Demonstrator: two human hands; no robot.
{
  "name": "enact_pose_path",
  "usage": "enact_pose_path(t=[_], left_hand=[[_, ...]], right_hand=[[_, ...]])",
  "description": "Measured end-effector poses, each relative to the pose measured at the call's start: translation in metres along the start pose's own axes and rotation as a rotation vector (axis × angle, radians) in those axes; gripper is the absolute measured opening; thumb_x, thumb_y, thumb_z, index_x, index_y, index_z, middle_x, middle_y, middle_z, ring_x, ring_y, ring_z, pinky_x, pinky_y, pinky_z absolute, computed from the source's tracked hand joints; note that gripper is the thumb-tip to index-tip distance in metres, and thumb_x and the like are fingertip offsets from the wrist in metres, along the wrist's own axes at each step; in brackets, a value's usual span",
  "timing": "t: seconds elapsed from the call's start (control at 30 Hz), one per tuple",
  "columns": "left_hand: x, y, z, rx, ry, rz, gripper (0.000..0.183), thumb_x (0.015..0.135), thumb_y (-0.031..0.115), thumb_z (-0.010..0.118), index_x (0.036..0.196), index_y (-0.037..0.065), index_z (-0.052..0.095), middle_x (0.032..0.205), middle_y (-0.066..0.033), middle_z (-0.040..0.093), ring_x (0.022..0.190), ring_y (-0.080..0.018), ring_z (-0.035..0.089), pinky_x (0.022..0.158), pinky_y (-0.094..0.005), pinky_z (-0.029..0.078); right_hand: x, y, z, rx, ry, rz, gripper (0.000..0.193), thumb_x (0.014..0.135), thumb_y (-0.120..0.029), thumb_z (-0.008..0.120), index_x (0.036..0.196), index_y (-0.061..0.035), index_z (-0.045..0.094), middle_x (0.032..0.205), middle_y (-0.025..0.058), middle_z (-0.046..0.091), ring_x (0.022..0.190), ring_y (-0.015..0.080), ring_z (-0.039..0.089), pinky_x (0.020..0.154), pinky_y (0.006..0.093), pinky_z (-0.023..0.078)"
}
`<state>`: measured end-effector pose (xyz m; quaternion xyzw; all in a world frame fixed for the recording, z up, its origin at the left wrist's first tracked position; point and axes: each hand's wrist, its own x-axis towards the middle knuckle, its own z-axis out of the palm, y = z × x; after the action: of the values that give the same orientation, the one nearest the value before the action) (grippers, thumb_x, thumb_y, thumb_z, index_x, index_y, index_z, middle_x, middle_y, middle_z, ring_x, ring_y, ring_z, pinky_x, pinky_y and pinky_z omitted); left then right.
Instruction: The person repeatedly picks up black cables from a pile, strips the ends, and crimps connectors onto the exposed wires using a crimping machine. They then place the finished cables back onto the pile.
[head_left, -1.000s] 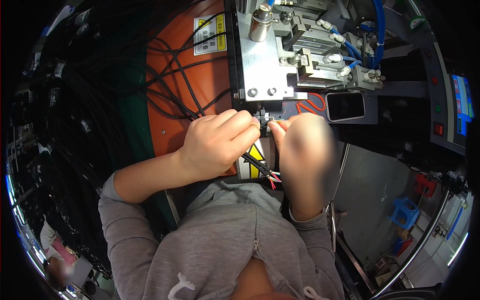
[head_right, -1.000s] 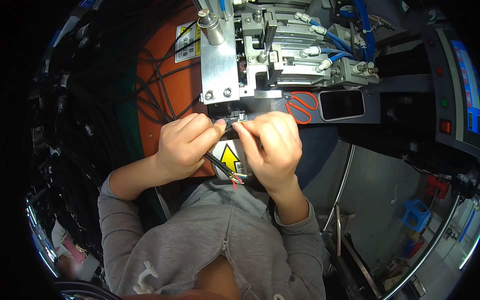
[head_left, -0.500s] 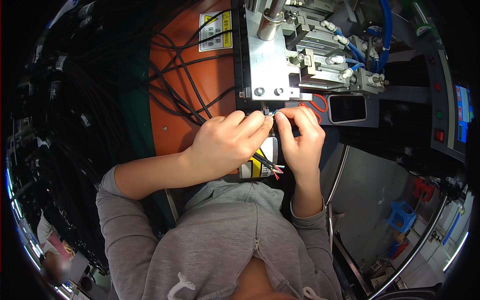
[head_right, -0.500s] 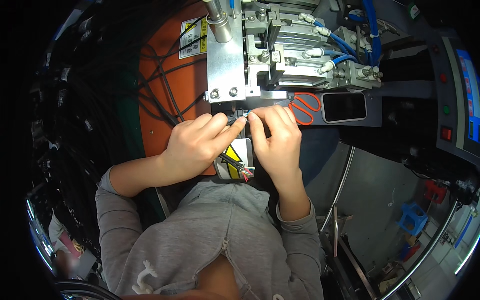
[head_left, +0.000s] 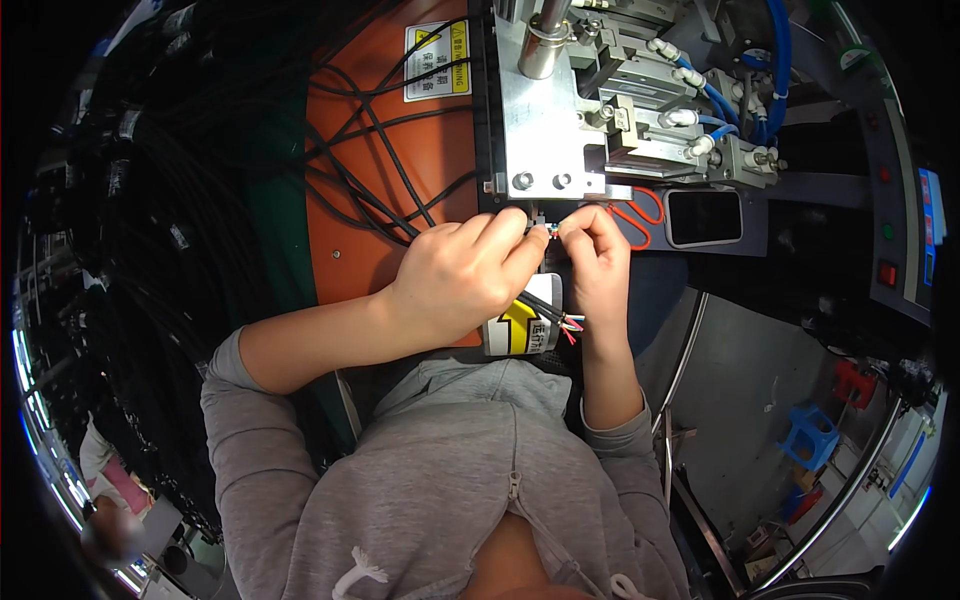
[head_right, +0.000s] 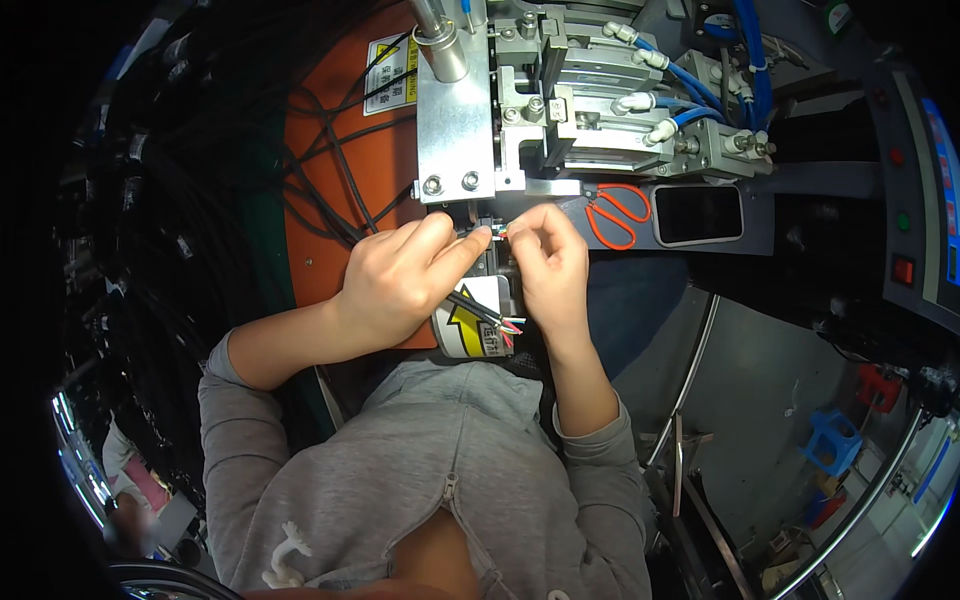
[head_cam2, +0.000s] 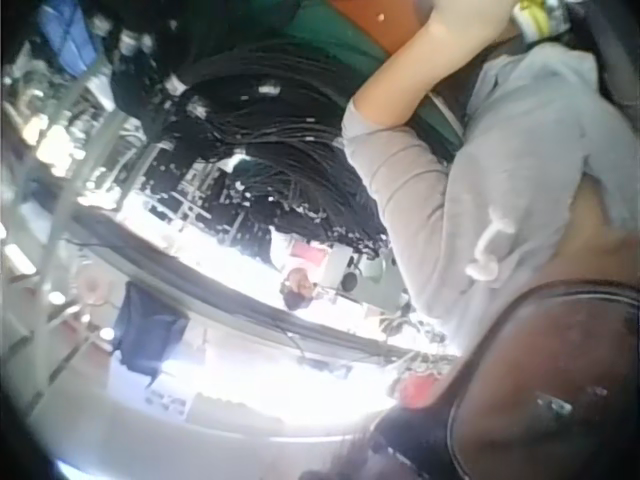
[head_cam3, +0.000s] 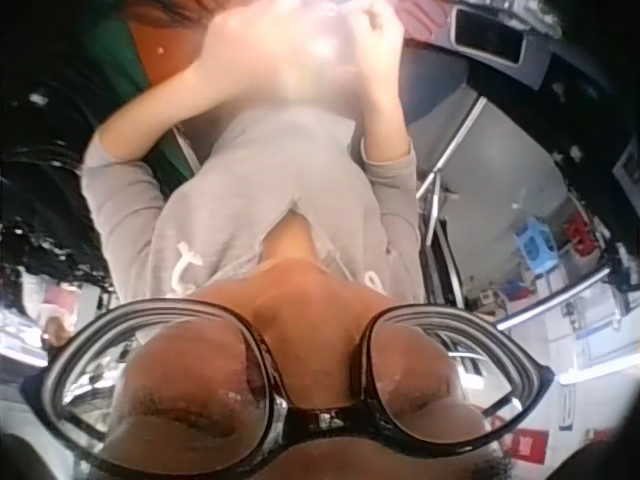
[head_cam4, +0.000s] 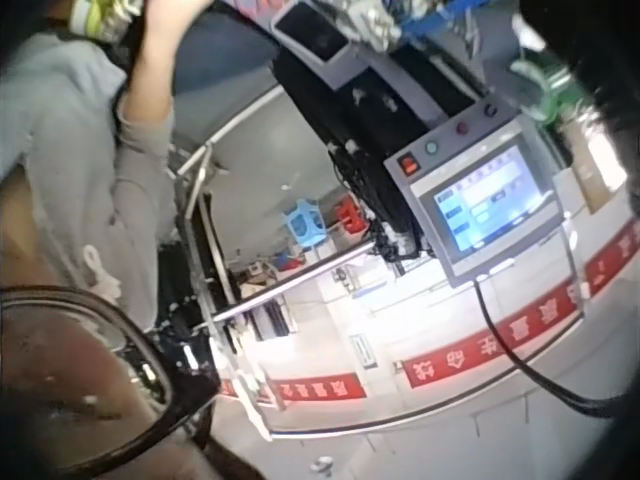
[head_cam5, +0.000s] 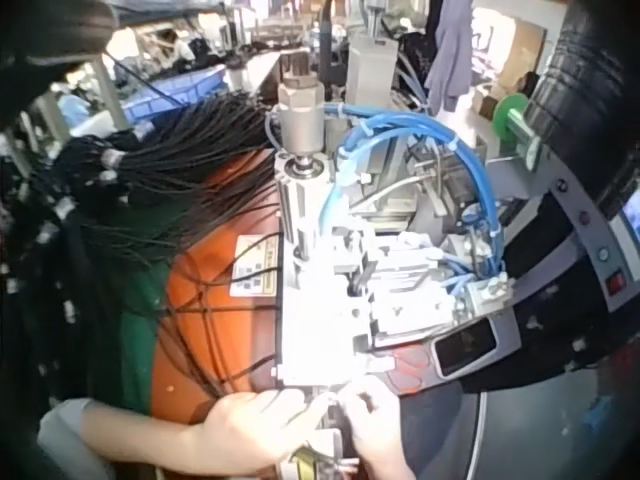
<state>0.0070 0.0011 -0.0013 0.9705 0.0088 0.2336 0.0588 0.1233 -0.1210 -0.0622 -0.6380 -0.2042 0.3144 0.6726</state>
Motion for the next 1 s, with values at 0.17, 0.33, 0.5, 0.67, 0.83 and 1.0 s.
enact_pose_path(t=[0.17, 0.33, 0.5, 0.67, 0.83, 1.0], left_hand=[[0.002, -0.006, 0.0, -0.128, 0.025, -0.06, 0.021, 0.071, 0.008, 0.065, 0.092, 0.007, 0.068, 0.071, -0.0007, 0.052, 0.057, -0.0127, 0.055, 0.048, -0.0265, 0.043], [-0.004, -0.007, -0.015, -0.141, -0.121, -0.125, 0.017, 0.074, 0.009, 0.066, 0.09, 0.008, 0.068, 0.076, 0.0008, 0.058, 0.06, -0.0138, 0.058, 0.052, -0.0282, 0.045], [-0.008, -0.007, -0.02, -0.068, -0.194, -0.137, 0.017, 0.073, 0.009, 0.066, 0.089, 0.004, 0.065, 0.077, -0.0024, 0.052, 0.06, -0.0135, 0.06, 0.05, -0.0257, 0.047], [-0.005, -0.017, -0.018, -0.163, -0.182, -0.223, 0.021, 0.074, 0.011, 0.07, 0.092, 0.002, 0.064, 0.076, -0.0063, 0.052, 0.057, -0.0177, 0.061, 0.049, -0.0306, 0.048], [0.0, -0.02, -0.022, -0.151, -0.164, -0.071, 0.029, 0.073, 0.017, 0.07, 0.097, 0.001, 0.064, 0.081, -0.0069, 0.058, 0.061, -0.0191, 0.062, 0.051, -0.0307, 0.048], [0.006, -0.018, -0.03, -0.281, 0.12, 0.096, 0.037, 0.082, 0.024, 0.063, 0.103, -0.005, 0.063, 0.097, -0.0143, 0.067, 0.072, -0.0204, 0.067, 0.056, -0.0284, 0.051]], right_hand=[[0.0, -0.003, 0.002, -0.217, 0.056, -0.162, 0.007, 0.083, -0.004, 0.058, 0.078, -0.0003, 0.054, 0.069, 0.0035, 0.055, 0.067, 0.0078, 0.049, 0.061, 0.0251, 0.041], [-0.003, -0.005, 0.004, -0.236, 0.066, -0.053, 0.012, 0.086, -0.008, 0.062, 0.082, 0.0, 0.054, 0.075, 0.0034, 0.058, 0.068, 0.0075, 0.051, 0.061, 0.0243, 0.041], [-0.002, -0.012, -0.008, 0.046, 0.083, -0.191, 0.013, 0.08, 0.002, 0.068, 0.086, -0.004, 0.058, 0.078, -0.0008, 0.059, 0.07, 0.0032, 0.052, 0.061, 0.0176, 0.041], [-0.002, -0.034, -0.032, -0.226, -0.404, -0.547, 0.028, 0.065, 0.005, 0.072, 0.093, -0.0005, 0.068, 0.083, 0.0091, 0.066, 0.077, 0.021, 0.062, 0.071, 0.0304, 0.047], [-0.004, -0.032, -0.029, -0.065, -0.251, -0.68, 0.025, 0.065, 0.004, 0.075, 0.088, -0.0005, 0.067, 0.083, 0.0105, 0.067, 0.078, 0.0224, 0.062, 0.07, 0.0304, 0.047], [-0.01, -0.042, -0.022, -0.014, -0.177, -0.699, 0.022, 0.066, 0.004, 0.076, 0.084, -0.0007, 0.065, 0.082, 0.011, 0.067, 0.078, 0.0212, 0.061, 0.071, 0.0301, 0.047]])
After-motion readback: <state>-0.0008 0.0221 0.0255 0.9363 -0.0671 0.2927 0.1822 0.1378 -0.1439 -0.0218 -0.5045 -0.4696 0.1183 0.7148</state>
